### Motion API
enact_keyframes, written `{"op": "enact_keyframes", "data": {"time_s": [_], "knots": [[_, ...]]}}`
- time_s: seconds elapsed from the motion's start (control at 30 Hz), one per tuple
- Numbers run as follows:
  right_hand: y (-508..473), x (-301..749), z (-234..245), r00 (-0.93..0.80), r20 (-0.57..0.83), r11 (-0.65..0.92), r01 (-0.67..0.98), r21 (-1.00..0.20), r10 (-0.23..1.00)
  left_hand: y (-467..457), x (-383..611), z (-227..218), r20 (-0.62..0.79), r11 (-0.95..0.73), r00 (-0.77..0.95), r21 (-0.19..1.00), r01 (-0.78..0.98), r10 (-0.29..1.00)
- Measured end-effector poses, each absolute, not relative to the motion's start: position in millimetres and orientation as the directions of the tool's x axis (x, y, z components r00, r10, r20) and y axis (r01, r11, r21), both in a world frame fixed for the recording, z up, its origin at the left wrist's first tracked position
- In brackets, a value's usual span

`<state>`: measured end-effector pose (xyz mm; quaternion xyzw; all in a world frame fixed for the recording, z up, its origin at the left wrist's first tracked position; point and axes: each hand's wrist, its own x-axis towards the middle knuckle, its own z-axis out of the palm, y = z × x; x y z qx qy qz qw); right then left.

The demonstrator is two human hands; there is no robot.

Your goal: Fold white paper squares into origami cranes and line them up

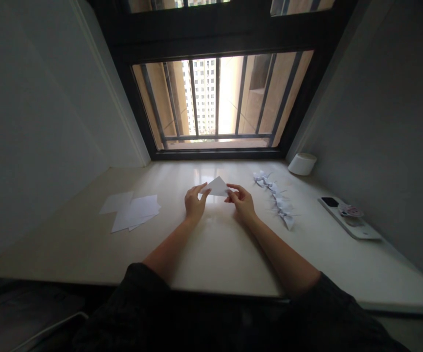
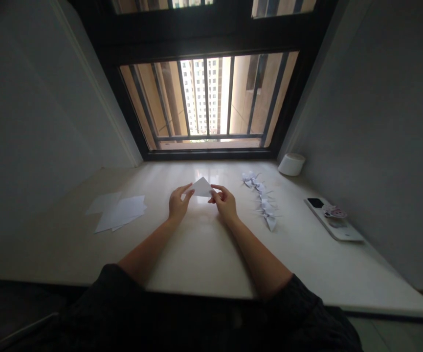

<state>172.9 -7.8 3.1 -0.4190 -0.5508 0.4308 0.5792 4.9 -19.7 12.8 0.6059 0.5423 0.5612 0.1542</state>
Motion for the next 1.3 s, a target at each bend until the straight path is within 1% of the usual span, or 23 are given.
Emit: {"op": "enact_keyframes", "data": {"time_s": [0.13, 0.3, 0.43, 0.57, 0.67, 0.73, 0.8, 0.87, 0.97, 1.03, 1.13, 1.3], "knots": [[-13, 173, 5, -0.014, 0.331, 0.331, 0.076, -0.94, 0.943, -21, 5, 17, 0.558, -0.368, -0.218, 0.745, 0.556, 0.801], [-19, 172, 7, -0.066, 0.396, 0.4, 0.226, -0.888, 0.916, -23, 6, 19, 0.585, -0.385, -0.186, 0.708, 0.593, 0.789], [-22, 171, 7, -0.086, 0.431, 0.434, 0.319, -0.842, 0.898, -21, 5, 16, 0.56, -0.353, -0.221, 0.733, 0.582, 0.799], [-27, 170, 10, -0.104, 0.439, 0.446, 0.344, -0.826, 0.893, -20, 6, 14, 0.516, -0.357, -0.224, 0.789, 0.5, 0.827], [-28, 169, 11, -0.126, 0.424, 0.442, 0.297, -0.847, 0.897, -19, 7, 15, 0.465, -0.369, -0.218, 0.853, 0.368, 0.858], [-27, 169, 10, -0.173, 0.387, 0.417, 0.197, -0.887, 0.906, -18, 6, 16, 0.419, -0.366, -0.203, 0.895, 0.255, 0.885], [-25, 170, 10, -0.265, 0.332, 0.36, 0.063, -0.931, 0.905, -15, 4, 17, 0.373, -0.35, -0.179, 0.925, 0.146, 0.911], [-21, 171, 10, -0.389, 0.291, 0.291, -0.06, -0.955, 0.874, -13, 2, 16, 0.321, -0.318, -0.153, 0.947, 0.039, 0.935], [-17, 175, 13, -0.509, 0.285, 0.216, -0.192, -0.957, 0.812, -10, 0, 15, 0.218, -0.231, -0.109, 0.965, -0.124, 0.97], [-17, 176, 15, -0.514, 0.285, 0.19, -0.231, -0.954, 0.809, -9, 1, 14, 0.169, -0.183, -0.083, 0.959, -0.216, 0.982], [-18, 176, 16, -0.468, 0.273, 0.194, -0.209, -0.958, 0.841, -7, 3, 14, 0.145, -0.161, -0.072, 0.926, -0.341, 0.987], [-17, 173, 14, -0.311, 0.253, 0.216, -0.149, -0.965, 0.916, -3, 4, 15, 0.062, -0.11, -0.115, 0.87, -0.481, 0.991]]}}
